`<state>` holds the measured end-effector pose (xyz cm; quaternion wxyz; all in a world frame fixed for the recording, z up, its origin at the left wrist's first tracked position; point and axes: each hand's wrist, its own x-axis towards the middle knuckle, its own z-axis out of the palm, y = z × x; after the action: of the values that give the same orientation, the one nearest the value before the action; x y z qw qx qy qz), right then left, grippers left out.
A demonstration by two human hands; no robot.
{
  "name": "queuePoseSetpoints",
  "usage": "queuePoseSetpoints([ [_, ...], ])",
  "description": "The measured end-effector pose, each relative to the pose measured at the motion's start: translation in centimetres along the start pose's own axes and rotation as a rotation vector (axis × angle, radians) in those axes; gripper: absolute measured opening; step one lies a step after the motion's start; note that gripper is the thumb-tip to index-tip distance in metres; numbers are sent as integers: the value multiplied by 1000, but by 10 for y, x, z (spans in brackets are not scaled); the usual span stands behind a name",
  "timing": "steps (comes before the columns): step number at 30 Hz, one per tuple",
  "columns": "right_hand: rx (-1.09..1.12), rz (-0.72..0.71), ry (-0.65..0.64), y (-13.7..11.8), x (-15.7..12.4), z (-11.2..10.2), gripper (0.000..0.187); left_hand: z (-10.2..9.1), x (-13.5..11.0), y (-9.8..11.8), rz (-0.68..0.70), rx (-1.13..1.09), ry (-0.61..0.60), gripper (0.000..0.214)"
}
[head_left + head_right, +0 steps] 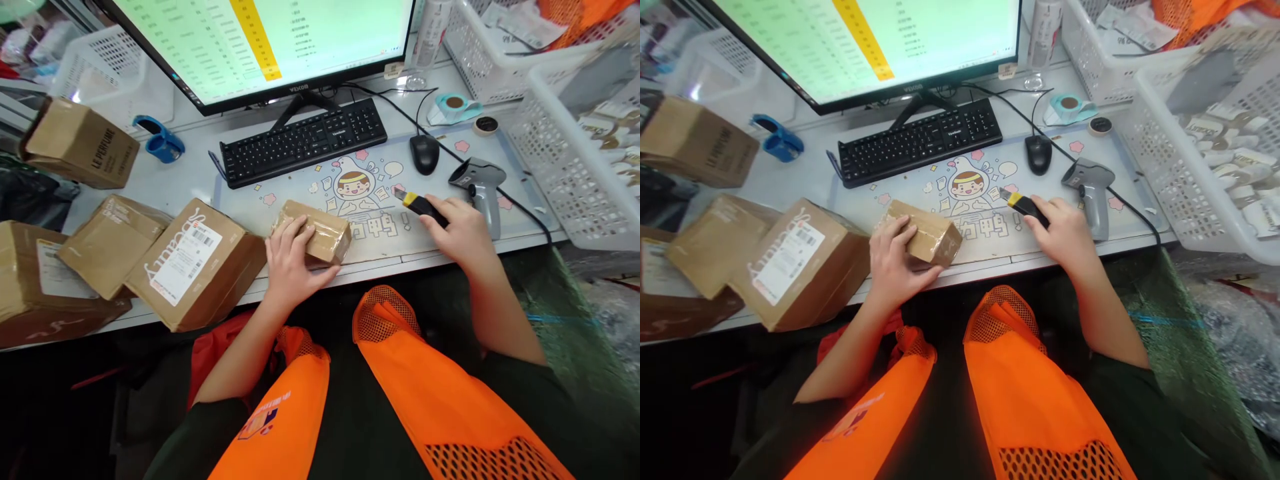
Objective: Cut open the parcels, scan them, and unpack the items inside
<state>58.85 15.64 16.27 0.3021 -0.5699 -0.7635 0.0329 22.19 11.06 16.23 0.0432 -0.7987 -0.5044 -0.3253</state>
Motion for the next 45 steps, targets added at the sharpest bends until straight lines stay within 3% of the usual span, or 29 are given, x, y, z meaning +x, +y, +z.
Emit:
queuePoseSetpoints([
  [2,57,4,9,-3,-8,-15,47,-14,-6,-3,53,-33,-22,69],
  [4,106,-51,-26,-23,-14,-29,45,-17,-13,-3,77,-40,46,46],
  [9,-4,-286,-239,-98,-6,-44,44,11,-20,5,21,-28,244,12],
  [14,-237,-376,-379,-135,23,-34,44,31,-17,3,-15,-179,315,12],
  [21,-389,-344,-522,-164,53,-38,38,30,-16,-1,20,-267,334,10],
  [25,-428,-292,-550,-164,70,-47,38,29,-14,-4,117,-306,380,20],
  [29,-536,-45,-553,-109,85,-70,36,19,-14,-3,125,-293,362,16],
  [32,-586,211,-481,-50,88,-72,38,-1,-5,2,72,-221,250,9],
  [35,-473,324,-436,-21,76,-45,46,-23,24,7,-67,-67,-42,25],
  [37,-368,314,-322,-31,63,-16,48,-31,49,11,-175,-14,-283,40],
  [40,-49,169,-187,-75,46,22,50,-32,79,17,-274,-66,-560,63],
  [43,189,85,-182,-119,44,44,45,-24,90,19,-301,-144,-648,82],
  [45,185,93,-162,-138,53,53,37,-17,90,17,-321,-175,-594,84],
])
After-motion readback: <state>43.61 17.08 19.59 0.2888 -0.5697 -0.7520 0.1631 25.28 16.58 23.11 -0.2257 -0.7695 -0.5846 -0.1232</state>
